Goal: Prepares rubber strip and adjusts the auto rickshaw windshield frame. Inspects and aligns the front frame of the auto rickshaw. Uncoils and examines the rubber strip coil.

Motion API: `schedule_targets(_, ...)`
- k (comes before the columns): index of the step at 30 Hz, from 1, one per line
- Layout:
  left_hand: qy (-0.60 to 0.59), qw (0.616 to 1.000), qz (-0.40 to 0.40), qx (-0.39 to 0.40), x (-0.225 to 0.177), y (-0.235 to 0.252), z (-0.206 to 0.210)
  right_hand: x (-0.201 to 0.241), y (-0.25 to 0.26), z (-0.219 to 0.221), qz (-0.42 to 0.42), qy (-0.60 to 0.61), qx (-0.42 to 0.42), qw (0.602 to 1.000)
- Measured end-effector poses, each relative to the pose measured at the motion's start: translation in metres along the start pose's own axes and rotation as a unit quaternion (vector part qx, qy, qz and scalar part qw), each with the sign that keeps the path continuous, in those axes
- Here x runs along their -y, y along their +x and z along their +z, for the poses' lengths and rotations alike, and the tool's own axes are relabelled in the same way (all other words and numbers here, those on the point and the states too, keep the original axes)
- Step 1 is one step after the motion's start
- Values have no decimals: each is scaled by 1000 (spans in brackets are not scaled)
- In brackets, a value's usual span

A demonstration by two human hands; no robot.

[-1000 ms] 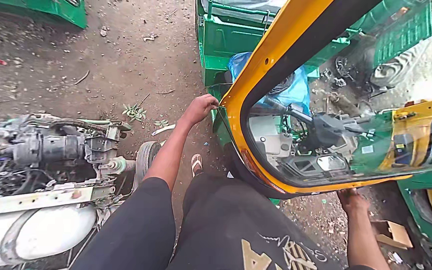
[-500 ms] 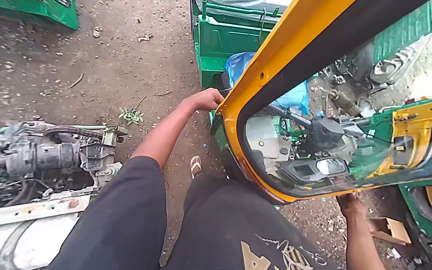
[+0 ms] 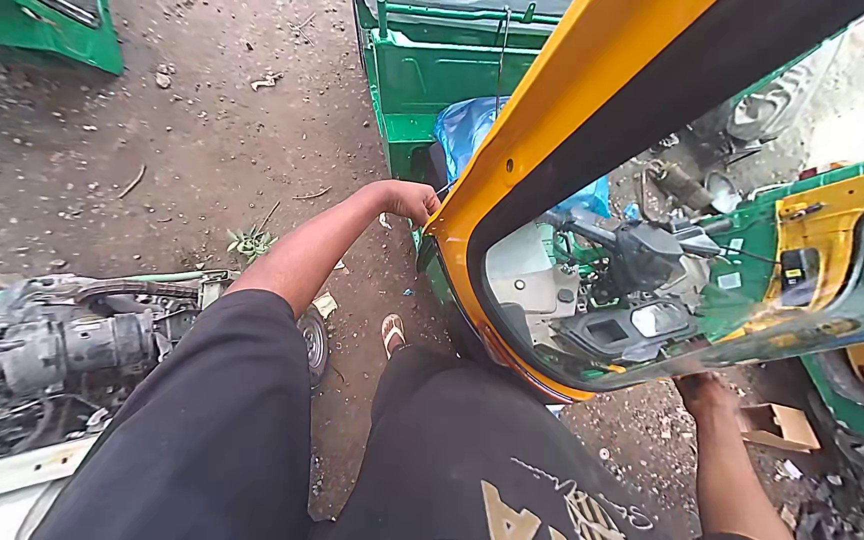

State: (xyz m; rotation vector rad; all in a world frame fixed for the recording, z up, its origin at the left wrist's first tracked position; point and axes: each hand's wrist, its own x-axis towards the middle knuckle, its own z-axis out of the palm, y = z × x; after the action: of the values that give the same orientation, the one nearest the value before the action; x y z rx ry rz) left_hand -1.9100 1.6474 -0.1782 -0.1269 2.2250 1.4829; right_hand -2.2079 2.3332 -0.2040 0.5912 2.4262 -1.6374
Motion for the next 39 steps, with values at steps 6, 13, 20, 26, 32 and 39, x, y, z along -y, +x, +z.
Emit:
schedule_targets(6,-105,993,55,8,18,-4,10,0,-16,11,72,61,-20,995)
schedule_targets(13,-204,969,135,-17,44,-12,25,-13,-63,24,111,161,-14,981)
schedule_targets(20,-179,972,112,-105,49,-22,37,-2,-100,35,147,148,-27,978)
schedule_targets(26,-149,952,27,-265,50,-43,72,-5,-108,43,140,155,-36,977)
schedule_targets(32,-12,905,-19,-425,36,-57,126,-26,-112,33,136,198,-19,970)
schedule_targets(39,-54,950,-19,-307,26,-142,243,-94,-202,43,128,304,8,944)
